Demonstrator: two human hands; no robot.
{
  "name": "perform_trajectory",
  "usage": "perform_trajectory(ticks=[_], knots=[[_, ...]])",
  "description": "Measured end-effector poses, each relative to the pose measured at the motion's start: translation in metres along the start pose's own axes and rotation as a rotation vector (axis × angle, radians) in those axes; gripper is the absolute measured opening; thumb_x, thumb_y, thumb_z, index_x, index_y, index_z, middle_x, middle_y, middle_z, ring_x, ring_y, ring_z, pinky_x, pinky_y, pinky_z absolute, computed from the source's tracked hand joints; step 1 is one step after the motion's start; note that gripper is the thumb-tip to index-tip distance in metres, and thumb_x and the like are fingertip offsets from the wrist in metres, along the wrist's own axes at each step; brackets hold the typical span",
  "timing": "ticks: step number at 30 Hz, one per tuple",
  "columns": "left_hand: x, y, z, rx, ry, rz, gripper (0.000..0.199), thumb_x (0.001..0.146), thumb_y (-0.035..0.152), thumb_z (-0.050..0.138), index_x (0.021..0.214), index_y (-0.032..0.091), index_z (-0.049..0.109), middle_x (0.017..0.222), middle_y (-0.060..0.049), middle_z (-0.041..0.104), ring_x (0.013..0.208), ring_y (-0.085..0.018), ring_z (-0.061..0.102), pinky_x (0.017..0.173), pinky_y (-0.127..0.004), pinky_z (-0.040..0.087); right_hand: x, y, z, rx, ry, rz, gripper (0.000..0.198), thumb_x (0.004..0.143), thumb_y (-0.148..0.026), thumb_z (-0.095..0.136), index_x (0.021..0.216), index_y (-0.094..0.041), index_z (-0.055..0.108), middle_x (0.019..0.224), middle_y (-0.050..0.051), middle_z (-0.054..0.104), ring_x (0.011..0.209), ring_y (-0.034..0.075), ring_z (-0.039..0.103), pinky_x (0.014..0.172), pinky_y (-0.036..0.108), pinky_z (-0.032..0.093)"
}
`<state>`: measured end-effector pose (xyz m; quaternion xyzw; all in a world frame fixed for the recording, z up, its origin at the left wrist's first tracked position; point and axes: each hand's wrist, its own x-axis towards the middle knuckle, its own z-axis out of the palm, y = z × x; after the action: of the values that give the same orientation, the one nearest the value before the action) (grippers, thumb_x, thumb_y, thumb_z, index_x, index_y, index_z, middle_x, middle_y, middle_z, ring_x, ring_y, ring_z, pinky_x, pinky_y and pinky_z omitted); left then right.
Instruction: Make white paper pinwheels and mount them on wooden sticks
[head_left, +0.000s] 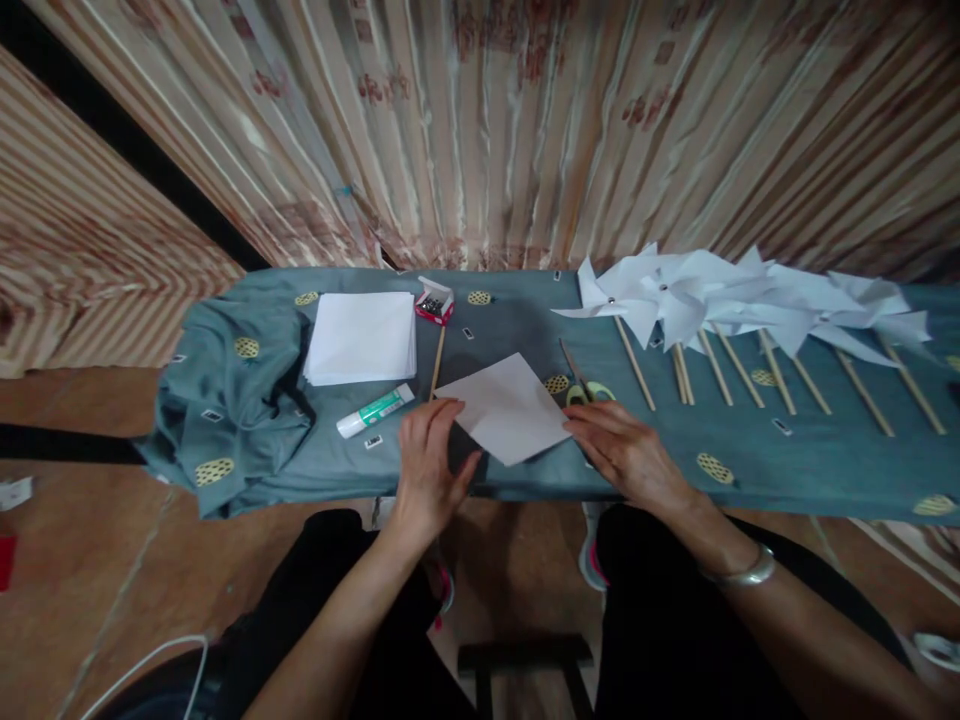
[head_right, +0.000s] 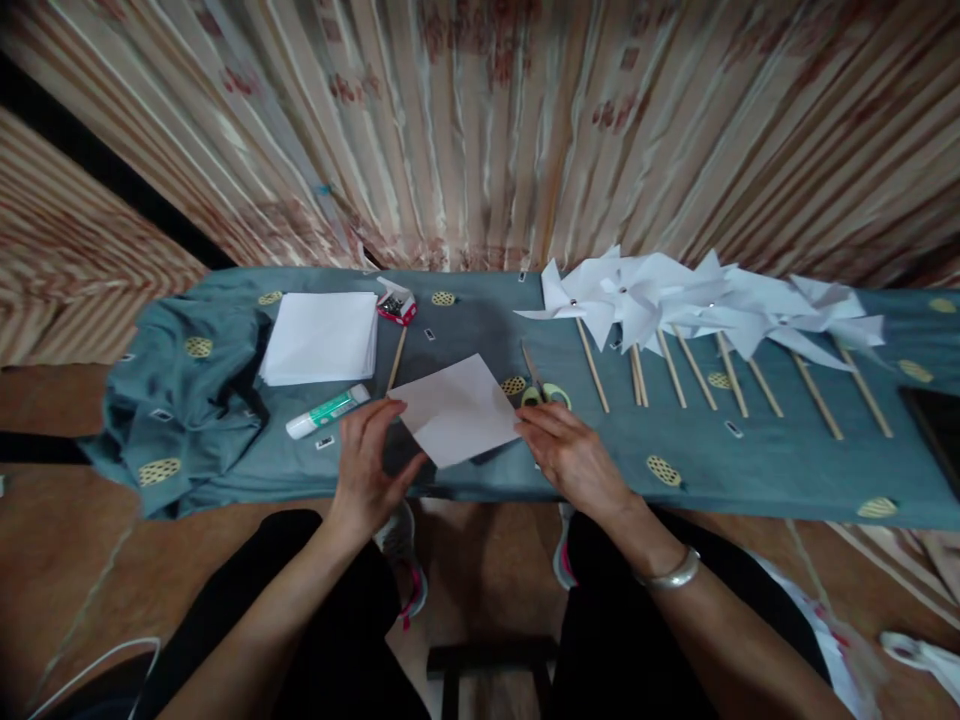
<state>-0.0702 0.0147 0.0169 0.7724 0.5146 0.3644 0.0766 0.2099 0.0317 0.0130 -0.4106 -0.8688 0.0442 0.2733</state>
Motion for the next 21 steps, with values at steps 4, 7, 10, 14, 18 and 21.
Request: perform_trajectory(ticks=[4, 7, 10, 14, 18, 21], knots=[[0.003, -0.008, 0.002, 0.042, -0.112, 0.069, 0.042, 0.082, 0.011, 0.058, 0.123, 0.021, 0.058, 0.133, -0.011, 0.060, 0.128, -0.031, 0.047, 0.103, -0.049, 0.038, -0.010, -0.001, -0.007, 0.020, -0.023, -0.024, 0.023, 0.096, -0.018, 0.051, 0.107, -0.017, 0.070, 0.112, 0.011, 0.073, 0.104, 0.024, 0.065, 0.089, 0.043, 0.060], [0.002, -0.006, 0.003, 0.004, -0.230, 0.119, 0.031, 0.086, 0.008, 0.054, 0.112, 0.021, 0.065, 0.116, -0.007, 0.071, 0.117, -0.027, 0.057, 0.099, -0.049, 0.036, -0.013, -0.008, -0.011, 0.018, -0.041, 0.014, 0.023, 0.095, -0.021, 0.054, 0.113, -0.018, 0.067, 0.114, 0.011, 0.072, 0.106, 0.026, 0.065, 0.092, 0.047, 0.058], [-0.001, 0.001, 0.004, -0.053, -0.282, 0.143, 0.024, 0.092, 0.015, 0.053, 0.111, 0.020, 0.066, 0.107, -0.007, 0.074, 0.104, -0.023, 0.064, 0.098, -0.047, 0.038, -0.013, -0.023, -0.010, 0.095, -0.070, 0.015, 0.030, 0.093, -0.025, 0.058, 0.123, -0.020, 0.061, 0.117, 0.011, 0.071, 0.109, 0.026, 0.065, 0.095, 0.048, 0.055], [-0.007, 0.010, 0.002, -0.110, -0.277, 0.153, 0.022, 0.096, 0.021, 0.050, 0.110, 0.019, 0.067, 0.102, -0.007, 0.075, 0.098, -0.021, 0.066, 0.092, -0.041, 0.043, -0.012, -0.039, -0.004, 0.230, -0.083, 0.006, 0.025, 0.094, -0.025, 0.056, 0.118, -0.018, 0.062, 0.106, 0.010, 0.073, 0.101, 0.024, 0.068, 0.089, 0.042, 0.058], [-0.011, 0.012, 0.004, -0.144, -0.244, 0.084, 0.024, 0.097, 0.026, 0.051, 0.115, 0.018, 0.065, 0.100, -0.008, 0.074, 0.093, -0.020, 0.068, 0.085, -0.038, 0.049, -0.009, -0.041, 0.002, 0.334, -0.088, 0.179, 0.022, 0.096, -0.026, 0.053, 0.112, -0.018, 0.065, 0.100, 0.009, 0.075, 0.095, 0.022, 0.070, 0.085, 0.038, 0.058], [-0.013, 0.011, 0.008, -0.180, -0.221, -0.048, 0.032, 0.098, 0.030, 0.050, 0.125, 0.016, 0.060, 0.098, -0.009, 0.073, 0.089, -0.020, 0.069, 0.080, -0.034, 0.054, -0.002, -0.037, 0.009, 0.408, -0.084, 0.429, 0.025, 0.093, -0.032, 0.057, 0.114, -0.020, 0.065, 0.105, 0.007, 0.076, 0.093, 0.022, 0.072, 0.083, 0.036, 0.058]])
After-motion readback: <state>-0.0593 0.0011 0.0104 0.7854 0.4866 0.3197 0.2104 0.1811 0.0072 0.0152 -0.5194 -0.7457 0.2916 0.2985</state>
